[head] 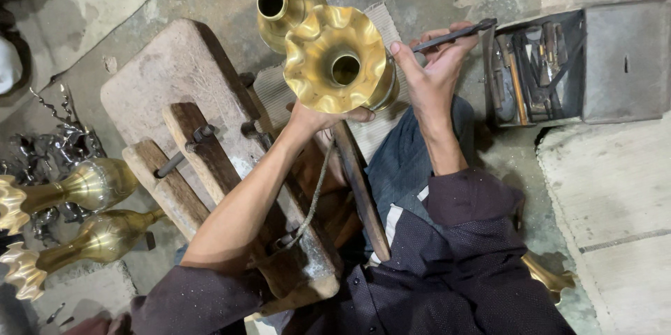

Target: The person sits on the floor holding a brass vase against a wooden jig and engraves decorative lines onto its surface with a pointed scribe, rotating the vase to reach different areas. They then reposition the vase and continue engraving the flared rim section of another vase.

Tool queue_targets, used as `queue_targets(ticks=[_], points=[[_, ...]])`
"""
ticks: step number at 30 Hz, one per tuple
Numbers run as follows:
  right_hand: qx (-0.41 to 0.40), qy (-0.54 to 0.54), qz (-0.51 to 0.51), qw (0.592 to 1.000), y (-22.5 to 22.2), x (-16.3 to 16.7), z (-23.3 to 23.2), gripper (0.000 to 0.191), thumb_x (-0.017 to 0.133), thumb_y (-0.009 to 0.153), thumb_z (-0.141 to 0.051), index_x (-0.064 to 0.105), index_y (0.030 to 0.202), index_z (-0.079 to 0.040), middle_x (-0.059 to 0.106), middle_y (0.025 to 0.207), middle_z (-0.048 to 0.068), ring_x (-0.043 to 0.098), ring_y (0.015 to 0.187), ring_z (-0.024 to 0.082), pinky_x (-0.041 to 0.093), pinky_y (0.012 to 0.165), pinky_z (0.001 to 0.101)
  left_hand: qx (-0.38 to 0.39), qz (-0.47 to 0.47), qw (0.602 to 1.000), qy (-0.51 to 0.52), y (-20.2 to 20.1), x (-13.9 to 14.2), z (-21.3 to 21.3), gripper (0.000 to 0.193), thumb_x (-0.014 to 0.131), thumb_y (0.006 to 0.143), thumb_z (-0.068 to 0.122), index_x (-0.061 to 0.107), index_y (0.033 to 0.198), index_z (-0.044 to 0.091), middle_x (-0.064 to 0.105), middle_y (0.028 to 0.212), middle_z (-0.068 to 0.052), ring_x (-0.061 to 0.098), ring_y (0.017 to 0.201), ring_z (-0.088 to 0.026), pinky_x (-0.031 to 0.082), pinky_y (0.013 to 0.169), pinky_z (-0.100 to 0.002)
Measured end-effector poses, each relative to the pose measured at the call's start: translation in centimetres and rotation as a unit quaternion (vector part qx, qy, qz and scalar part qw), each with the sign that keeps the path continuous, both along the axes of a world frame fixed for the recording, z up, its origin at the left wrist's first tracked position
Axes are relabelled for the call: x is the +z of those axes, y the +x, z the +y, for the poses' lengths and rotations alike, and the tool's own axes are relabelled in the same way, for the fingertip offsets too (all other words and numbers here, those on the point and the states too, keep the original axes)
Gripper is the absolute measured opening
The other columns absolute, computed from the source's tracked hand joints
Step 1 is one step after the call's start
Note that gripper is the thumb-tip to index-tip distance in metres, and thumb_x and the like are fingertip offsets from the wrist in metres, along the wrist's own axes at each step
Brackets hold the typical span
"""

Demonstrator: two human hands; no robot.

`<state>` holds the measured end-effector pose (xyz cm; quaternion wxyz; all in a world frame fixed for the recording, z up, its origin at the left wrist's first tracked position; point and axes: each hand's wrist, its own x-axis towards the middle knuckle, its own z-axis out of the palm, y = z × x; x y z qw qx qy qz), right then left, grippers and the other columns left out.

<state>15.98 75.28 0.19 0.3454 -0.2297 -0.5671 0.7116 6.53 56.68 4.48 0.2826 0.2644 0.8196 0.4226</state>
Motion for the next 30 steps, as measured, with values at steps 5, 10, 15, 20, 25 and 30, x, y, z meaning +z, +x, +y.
queue_targets(ticks=[5, 10, 15, 20, 25, 30], points=[[-0.009, 0.01, 0.021, 1.0, -0.5, -0.6, 0.1, 0.078, 0.086, 0.089, 0.002, 0.026, 0.138, -0.004, 0.046, 0.118, 0.009, 0.054, 0.112, 0.018, 0.056, 0.104, 0.0364, -0.004, -0.016, 1.0, 0.012, 0.0, -0.2, -0.2, 0.063, 0.101, 0.058, 0.026, 0.073, 0.112, 0.009, 0.077, 0.109, 0.0, 0.073, 0.099, -0.015, 0.06, 0.088, -0.033], [-0.001, -0.006, 0.008, 1.0, -0.4, -0.6, 0.4, 0.074, 0.086, 0.086, -0.001, 0.028, 0.132, -0.004, 0.047, 0.112, 0.008, 0.057, 0.108, 0.018, 0.056, 0.1, 0.0365, 0.001, -0.032, 0.999, 0.018, 0.1, -0.2, -0.2, 0.062, 0.101, 0.059, 0.024, 0.073, 0.112, 0.009, 0.078, 0.108, 0.0, 0.073, 0.099, -0.014, 0.06, 0.087, -0.032], [0.006, -0.007, 0.005, 1.0, -0.3, -0.4, 0.6, 0.071, 0.085, 0.086, -0.003, 0.029, 0.129, -0.005, 0.049, 0.109, 0.008, 0.057, 0.105, 0.018, 0.053, 0.096, 0.0347, 0.01, -0.03, 0.999, 0.003, 0.2, 0.3, 0.1, 0.064, 0.1, 0.057, 0.024, 0.072, 0.112, 0.009, 0.078, 0.108, -0.001, 0.073, 0.1, -0.015, 0.06, 0.088, -0.032], [-0.003, 0.031, -0.028, 0.999, -0.4, -0.3, 0.6, 0.069, 0.086, 0.087, -0.009, 0.03, 0.127, -0.005, 0.05, 0.106, 0.007, 0.059, 0.102, 0.017, 0.054, 0.093, 0.0334, 0.027, -0.012, 1.0, 0.0, 0.9, 0.7, 0.4, 0.067, 0.1, 0.056, 0.026, 0.071, 0.114, 0.009, 0.077, 0.109, -0.001, 0.073, 0.101, -0.016, 0.06, 0.089, -0.032], [-0.005, 0.035, -0.041, 0.999, -0.4, -0.2, 0.5, 0.068, 0.086, 0.087, -0.012, 0.031, 0.126, -0.005, 0.052, 0.105, 0.006, 0.059, 0.099, 0.016, 0.052, 0.09, 0.0326, 0.047, -0.009, 0.999, 0.013, 1.5, 0.9, 0.6, 0.065, 0.1, 0.057, 0.027, 0.071, 0.112, 0.008, 0.077, 0.108, -0.001, 0.073, 0.099, -0.016, 0.061, 0.087, -0.033], [-0.01, 0.01, -0.007, 1.0, -0.1, -0.2, 0.3, 0.07, 0.086, 0.085, -0.008, 0.03, 0.127, -0.004, 0.049, 0.107, 0.006, 0.056, 0.103, 0.016, 0.051, 0.092, 0.0316, 0.064, -0.001, 0.998, 0.028, 2.1, 1.3, 0.9, 0.062, 0.1, 0.058, 0.025, 0.072, 0.111, 0.007, 0.077, 0.107, -0.003, 0.074, 0.099, -0.016, 0.06, 0.087, -0.032]])
